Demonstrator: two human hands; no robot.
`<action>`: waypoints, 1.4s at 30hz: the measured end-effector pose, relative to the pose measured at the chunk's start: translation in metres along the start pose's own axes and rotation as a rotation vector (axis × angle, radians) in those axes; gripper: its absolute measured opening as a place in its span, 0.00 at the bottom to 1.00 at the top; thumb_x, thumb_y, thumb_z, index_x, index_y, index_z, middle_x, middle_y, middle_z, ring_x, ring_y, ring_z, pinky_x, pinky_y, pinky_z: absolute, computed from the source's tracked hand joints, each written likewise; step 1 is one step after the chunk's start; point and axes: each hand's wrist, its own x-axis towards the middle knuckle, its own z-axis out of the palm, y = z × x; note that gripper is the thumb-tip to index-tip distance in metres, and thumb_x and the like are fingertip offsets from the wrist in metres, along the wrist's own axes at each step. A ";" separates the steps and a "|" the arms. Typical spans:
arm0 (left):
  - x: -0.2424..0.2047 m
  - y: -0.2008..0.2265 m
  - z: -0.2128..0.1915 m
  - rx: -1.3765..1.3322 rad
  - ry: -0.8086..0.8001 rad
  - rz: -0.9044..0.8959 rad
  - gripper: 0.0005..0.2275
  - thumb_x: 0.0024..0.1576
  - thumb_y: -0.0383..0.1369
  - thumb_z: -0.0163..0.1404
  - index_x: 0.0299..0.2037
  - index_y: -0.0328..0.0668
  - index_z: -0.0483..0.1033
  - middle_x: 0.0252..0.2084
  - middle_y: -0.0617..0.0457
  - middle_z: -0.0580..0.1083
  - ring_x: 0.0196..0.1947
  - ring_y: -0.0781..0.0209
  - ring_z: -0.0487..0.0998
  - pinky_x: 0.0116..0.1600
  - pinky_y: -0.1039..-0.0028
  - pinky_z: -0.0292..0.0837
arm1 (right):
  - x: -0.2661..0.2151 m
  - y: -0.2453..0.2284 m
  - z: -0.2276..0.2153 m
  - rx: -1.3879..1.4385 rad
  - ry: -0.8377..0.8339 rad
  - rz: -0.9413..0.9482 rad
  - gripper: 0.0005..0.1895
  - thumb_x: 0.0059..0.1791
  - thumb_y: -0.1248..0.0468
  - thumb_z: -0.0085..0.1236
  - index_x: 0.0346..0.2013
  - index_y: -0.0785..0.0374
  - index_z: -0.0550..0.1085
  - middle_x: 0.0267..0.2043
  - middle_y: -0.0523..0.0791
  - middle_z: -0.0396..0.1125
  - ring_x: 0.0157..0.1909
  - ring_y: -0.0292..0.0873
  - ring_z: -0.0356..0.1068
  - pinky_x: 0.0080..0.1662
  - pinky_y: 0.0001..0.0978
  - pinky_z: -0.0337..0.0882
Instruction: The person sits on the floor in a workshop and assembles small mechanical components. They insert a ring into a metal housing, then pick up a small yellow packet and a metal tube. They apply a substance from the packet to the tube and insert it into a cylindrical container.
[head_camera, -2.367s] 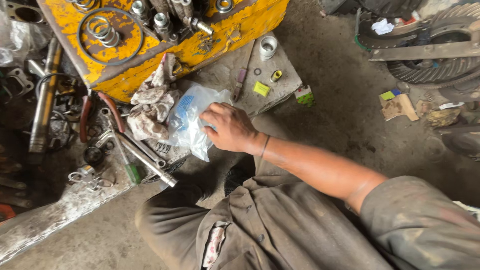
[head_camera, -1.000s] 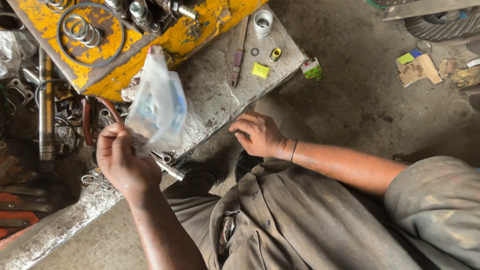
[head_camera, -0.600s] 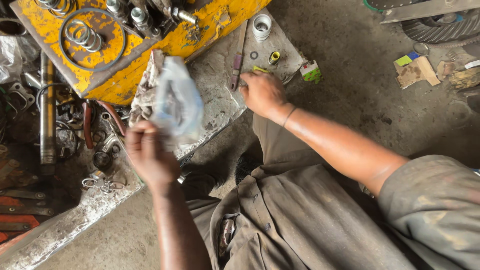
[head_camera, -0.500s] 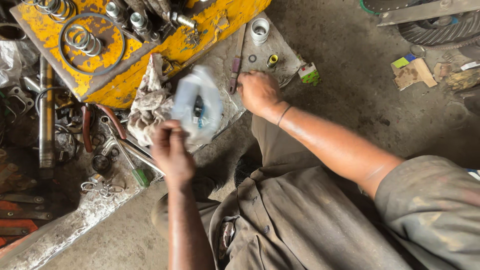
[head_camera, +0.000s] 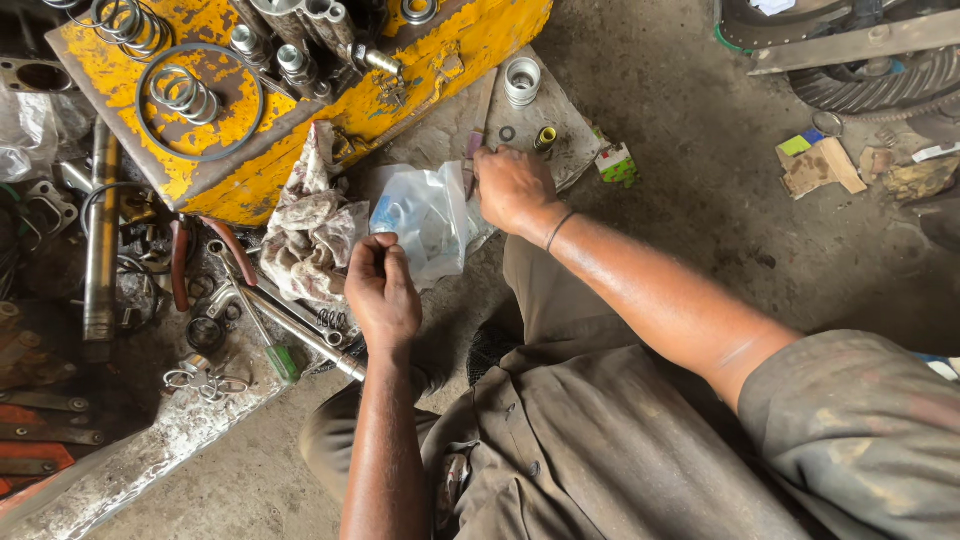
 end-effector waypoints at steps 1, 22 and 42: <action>0.001 0.000 0.001 0.024 0.004 -0.010 0.05 0.66 0.25 0.45 0.47 0.32 0.71 0.39 0.57 0.72 0.38 0.73 0.72 0.45 0.83 0.69 | 0.001 0.000 0.000 0.005 -0.046 0.021 0.11 0.42 0.64 0.60 0.35 0.67 0.77 0.34 0.56 0.73 0.37 0.58 0.76 0.38 0.51 0.75; -0.023 0.032 0.002 0.393 0.144 0.181 0.18 0.63 0.38 0.53 0.54 0.27 0.69 0.38 0.48 0.73 0.39 0.60 0.76 0.47 0.70 0.75 | -0.030 0.007 0.014 0.261 0.128 -0.086 0.04 0.50 0.67 0.57 0.35 0.65 0.77 0.38 0.52 0.73 0.41 0.54 0.74 0.45 0.47 0.72; -0.106 0.012 0.003 -0.492 -0.129 -0.306 0.08 0.66 0.29 0.49 0.41 0.30 0.78 0.34 0.52 0.78 0.33 0.70 0.73 0.40 0.79 0.69 | -0.131 -0.057 -0.024 1.469 -0.550 0.101 0.05 0.54 0.67 0.56 0.41 0.65 0.70 0.33 0.39 0.67 0.33 0.29 0.65 0.35 0.21 0.67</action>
